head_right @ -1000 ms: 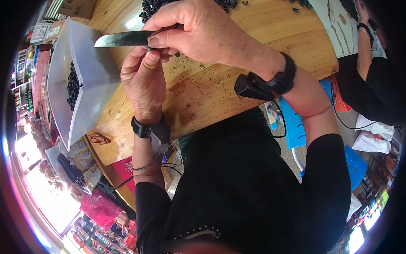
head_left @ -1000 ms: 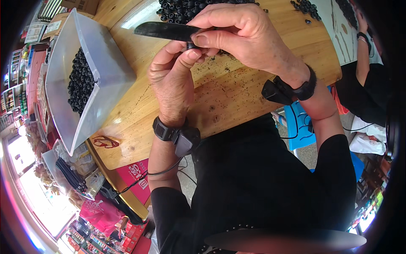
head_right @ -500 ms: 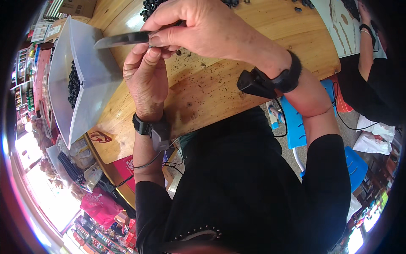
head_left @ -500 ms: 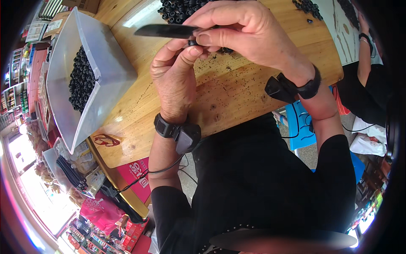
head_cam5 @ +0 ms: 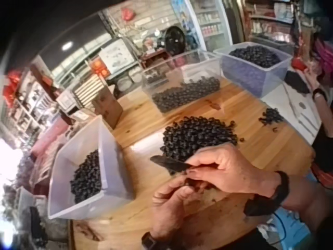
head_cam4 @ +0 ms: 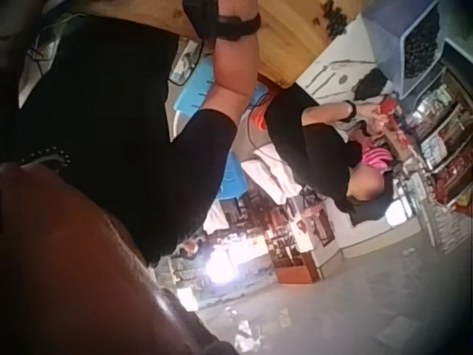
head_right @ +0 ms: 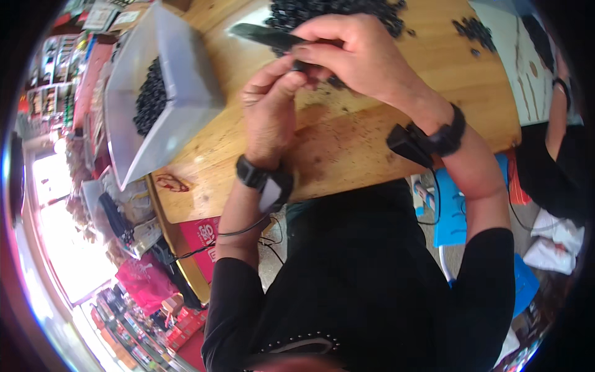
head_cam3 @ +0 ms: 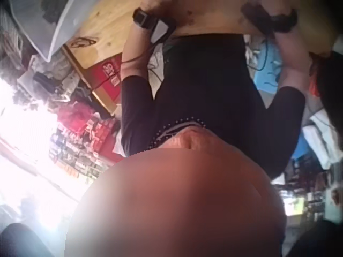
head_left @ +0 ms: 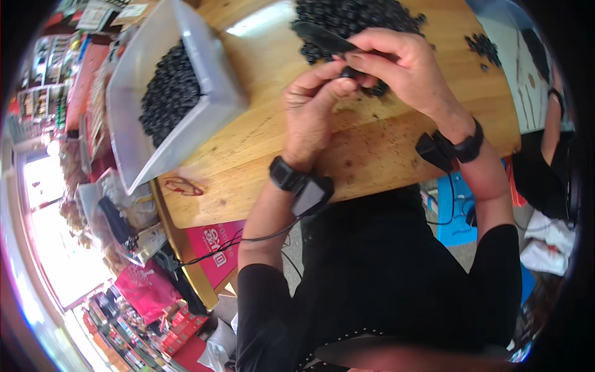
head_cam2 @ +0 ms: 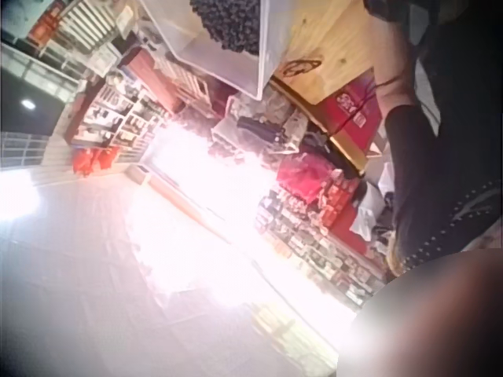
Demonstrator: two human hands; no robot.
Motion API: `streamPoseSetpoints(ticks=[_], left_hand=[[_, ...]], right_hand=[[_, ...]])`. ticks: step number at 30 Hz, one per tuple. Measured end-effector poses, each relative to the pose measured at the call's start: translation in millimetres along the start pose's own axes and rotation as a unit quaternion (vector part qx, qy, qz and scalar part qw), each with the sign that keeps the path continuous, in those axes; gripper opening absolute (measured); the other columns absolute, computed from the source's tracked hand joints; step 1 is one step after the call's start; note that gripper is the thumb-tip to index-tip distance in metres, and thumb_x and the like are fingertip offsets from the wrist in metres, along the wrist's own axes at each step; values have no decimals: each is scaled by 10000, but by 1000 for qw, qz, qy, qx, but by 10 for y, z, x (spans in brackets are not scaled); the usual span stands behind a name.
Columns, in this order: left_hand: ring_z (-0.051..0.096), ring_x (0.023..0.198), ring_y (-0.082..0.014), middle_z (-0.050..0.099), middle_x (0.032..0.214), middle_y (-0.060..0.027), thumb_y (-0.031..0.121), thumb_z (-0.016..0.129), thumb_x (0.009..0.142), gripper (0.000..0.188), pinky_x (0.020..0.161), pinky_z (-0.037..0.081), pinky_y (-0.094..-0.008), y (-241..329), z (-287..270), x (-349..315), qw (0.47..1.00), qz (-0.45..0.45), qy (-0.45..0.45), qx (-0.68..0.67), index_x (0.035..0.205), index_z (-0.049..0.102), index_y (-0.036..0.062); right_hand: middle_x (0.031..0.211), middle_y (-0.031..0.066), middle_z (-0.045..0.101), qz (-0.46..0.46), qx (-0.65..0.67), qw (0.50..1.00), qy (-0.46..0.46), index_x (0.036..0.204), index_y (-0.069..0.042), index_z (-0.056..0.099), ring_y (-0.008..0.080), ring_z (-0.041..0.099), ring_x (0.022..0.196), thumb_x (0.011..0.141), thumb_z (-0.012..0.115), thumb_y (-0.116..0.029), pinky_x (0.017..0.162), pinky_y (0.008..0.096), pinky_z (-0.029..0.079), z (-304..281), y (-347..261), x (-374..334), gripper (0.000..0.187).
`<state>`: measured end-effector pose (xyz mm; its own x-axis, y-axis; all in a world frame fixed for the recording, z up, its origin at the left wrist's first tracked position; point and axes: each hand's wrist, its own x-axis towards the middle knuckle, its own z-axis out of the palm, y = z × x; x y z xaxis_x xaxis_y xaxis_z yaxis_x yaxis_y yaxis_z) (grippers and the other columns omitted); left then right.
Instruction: Trimming excess material from small black plastic parts using a utility knife.
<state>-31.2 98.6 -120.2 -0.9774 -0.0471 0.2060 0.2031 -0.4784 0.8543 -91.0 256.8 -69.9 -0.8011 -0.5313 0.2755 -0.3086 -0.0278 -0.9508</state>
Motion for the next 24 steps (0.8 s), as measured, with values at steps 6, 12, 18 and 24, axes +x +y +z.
streamPoseSetpoints(ticks=[6, 12, 18, 24], left_hand=[[655, 843, -146, 680, 929, -80, -63, 609, 841, 210, 740, 522, -254, -11, 43, 13, 999, -33, 15, 6, 1037, 635, 5], [649, 830, -137, 670, 916, -67, -70, 617, 832, 202, 737, 515, -244, -27, 31, -58, 999, 18, 23, -18, 1023, 635, -6], [631, 826, -119, 634, 881, -44, -75, 628, 816, 162, 751, 510, -243, 2, 87, -5, 1000, 15, -12, -23, 970, 644, -27], [631, 867, -130, 664, 949, -67, -49, 620, 842, 175, 814, 516, -269, 22, 29, 21, 999, 23, -26, -9, 1013, 633, -12]], right_hand=[[833, 3, 611, 69, 9, 997, 14, 993, 29, 658, 43, 558, 683, 888, 587, -21, 577, 180, 439, 4, 37, -6, 136], [862, 7, 601, 76, 37, 996, -14, 1007, 27, 655, 54, 548, 698, 894, 562, -3, 604, 183, 438, 31, 27, -17, 149], [973, 13, 605, 59, 22, 997, -39, 984, 23, 643, 64, 548, 767, 903, 563, -16, 651, 191, 441, -85, 58, -31, 120], [1004, 12, 613, 33, 20, 999, -33, 1045, 15, 640, 55, 571, 797, 907, 554, -8, 658, 174, 475, -59, 69, -3, 164]])
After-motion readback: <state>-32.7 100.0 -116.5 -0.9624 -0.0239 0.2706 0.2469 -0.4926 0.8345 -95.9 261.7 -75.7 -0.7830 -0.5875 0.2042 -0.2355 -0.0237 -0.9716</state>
